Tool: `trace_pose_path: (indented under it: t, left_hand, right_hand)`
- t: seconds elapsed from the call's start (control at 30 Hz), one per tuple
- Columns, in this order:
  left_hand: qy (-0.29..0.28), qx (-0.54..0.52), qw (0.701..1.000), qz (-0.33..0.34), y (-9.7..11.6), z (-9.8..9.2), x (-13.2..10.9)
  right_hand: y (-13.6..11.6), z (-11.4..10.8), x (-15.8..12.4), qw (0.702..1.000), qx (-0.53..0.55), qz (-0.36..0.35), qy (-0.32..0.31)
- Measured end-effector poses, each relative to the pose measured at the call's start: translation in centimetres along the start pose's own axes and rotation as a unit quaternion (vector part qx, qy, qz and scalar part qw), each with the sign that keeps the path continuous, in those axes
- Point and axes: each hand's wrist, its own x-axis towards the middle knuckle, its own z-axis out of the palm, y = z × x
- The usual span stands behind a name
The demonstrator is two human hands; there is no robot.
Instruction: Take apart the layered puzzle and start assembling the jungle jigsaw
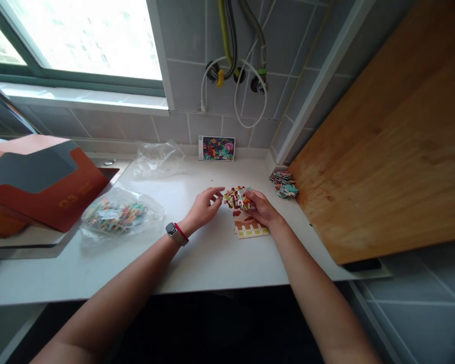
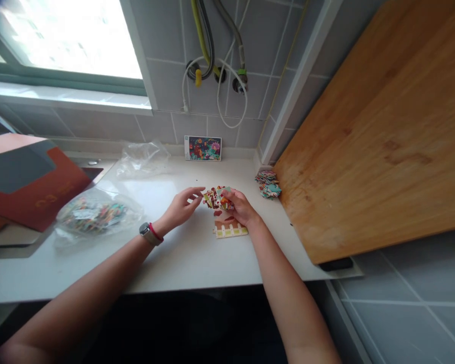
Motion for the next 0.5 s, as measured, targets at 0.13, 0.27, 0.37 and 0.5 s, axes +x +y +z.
trace_pose_path:
  t: [0.13, 0.27, 0.37, 0.5]
  left_hand:
    - [0.032, 0.106, 0.994, 0.001, -1.3, -1.1, 1.0]
    - [0.030, 0.253, 0.959, -0.128, -2.8, -2.4, 3.8]
    - [0.051, 0.321, 0.919, -0.221, -3.6, -3.1, 6.8]
    - [0.095, 0.362, 0.889, -0.266, -4.5, -4.0, 10.1]
  right_hand:
    - [-0.1, -0.4, 0.3, 0.998, 0.034, 0.004, 0.061]
    - [-0.4, -0.9, 0.7, 0.990, 0.074, 0.005, 0.116]
    - [-0.8, -1.1, 0.8, 0.985, 0.112, 0.001, 0.133]
    - [-1.1, -0.9, 0.7, 0.982, 0.139, -0.008, 0.130]
